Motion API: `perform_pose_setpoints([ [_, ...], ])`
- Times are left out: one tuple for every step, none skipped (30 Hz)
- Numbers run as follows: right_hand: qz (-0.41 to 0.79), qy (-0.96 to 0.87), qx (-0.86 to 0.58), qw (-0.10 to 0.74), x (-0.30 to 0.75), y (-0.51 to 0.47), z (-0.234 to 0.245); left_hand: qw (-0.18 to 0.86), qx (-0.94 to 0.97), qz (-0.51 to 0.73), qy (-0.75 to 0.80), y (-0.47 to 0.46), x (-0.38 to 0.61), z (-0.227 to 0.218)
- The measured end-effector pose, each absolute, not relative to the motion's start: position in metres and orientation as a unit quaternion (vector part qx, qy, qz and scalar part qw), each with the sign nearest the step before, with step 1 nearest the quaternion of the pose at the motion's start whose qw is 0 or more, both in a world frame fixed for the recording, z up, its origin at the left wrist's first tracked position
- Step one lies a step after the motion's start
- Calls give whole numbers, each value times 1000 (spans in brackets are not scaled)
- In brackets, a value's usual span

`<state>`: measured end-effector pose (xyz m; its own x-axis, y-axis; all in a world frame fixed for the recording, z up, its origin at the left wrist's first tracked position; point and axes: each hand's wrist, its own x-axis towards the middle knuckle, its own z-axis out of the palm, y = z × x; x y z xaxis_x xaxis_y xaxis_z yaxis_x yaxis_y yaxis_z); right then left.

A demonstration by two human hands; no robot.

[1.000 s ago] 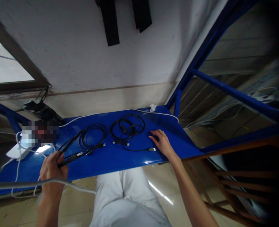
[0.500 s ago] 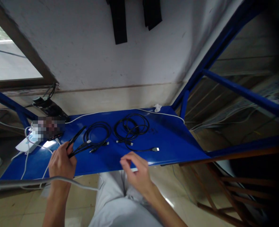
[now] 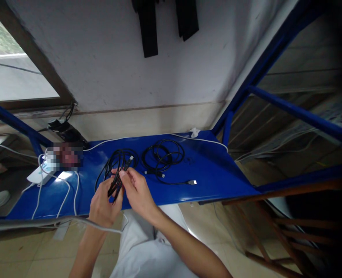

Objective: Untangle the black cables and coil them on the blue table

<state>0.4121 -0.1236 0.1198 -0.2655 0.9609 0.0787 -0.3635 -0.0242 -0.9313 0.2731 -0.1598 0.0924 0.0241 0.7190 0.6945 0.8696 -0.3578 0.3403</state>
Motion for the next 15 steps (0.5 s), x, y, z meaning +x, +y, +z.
perform_pose_setpoints([
  [652,-456,-314,518,415,-122,121,82,-706,-422,-563,-162,275,92],
  [665,-438,-309,520,417,-119,122,75,-704,-424,-564,-164,276,91],
  [681,-417,-301,521,419,-116,124,71,-706,-424,-563,-167,276,90],
  [700,-391,-291,522,421,-113,124,69,-710,-423,-559,-168,276,89],
  [721,-363,-279,520,424,-110,125,68,-718,-419,-552,-170,275,87],
  [743,-336,-265,515,426,-107,124,68,-729,-415,-541,-170,273,86],
  [763,-312,-251,508,428,-104,124,69,-739,-411,-530,-170,271,86],
  [780,-291,-237,501,430,-101,122,68,-749,-409,-517,-170,268,86],
  [792,-275,-227,495,431,-100,120,64,-759,-406,-505,-169,266,87],
  [801,-261,-220,492,432,-99,119,57,-769,-405,-492,-167,264,89],
  [806,-247,-216,492,433,-99,117,48,-778,-403,-480,-165,263,91],
  [810,-234,-214,494,432,-99,116,38,-786,-400,-471,-163,264,93],
  [811,-220,-212,499,431,-100,115,28,-791,-396,-465,-162,265,94],
  [810,-205,-210,508,428,-101,115,18,-794,-393,-463,-160,268,95],
  [806,-191,-208,520,425,-102,115,8,-794,-391,-466,-159,272,94],
])
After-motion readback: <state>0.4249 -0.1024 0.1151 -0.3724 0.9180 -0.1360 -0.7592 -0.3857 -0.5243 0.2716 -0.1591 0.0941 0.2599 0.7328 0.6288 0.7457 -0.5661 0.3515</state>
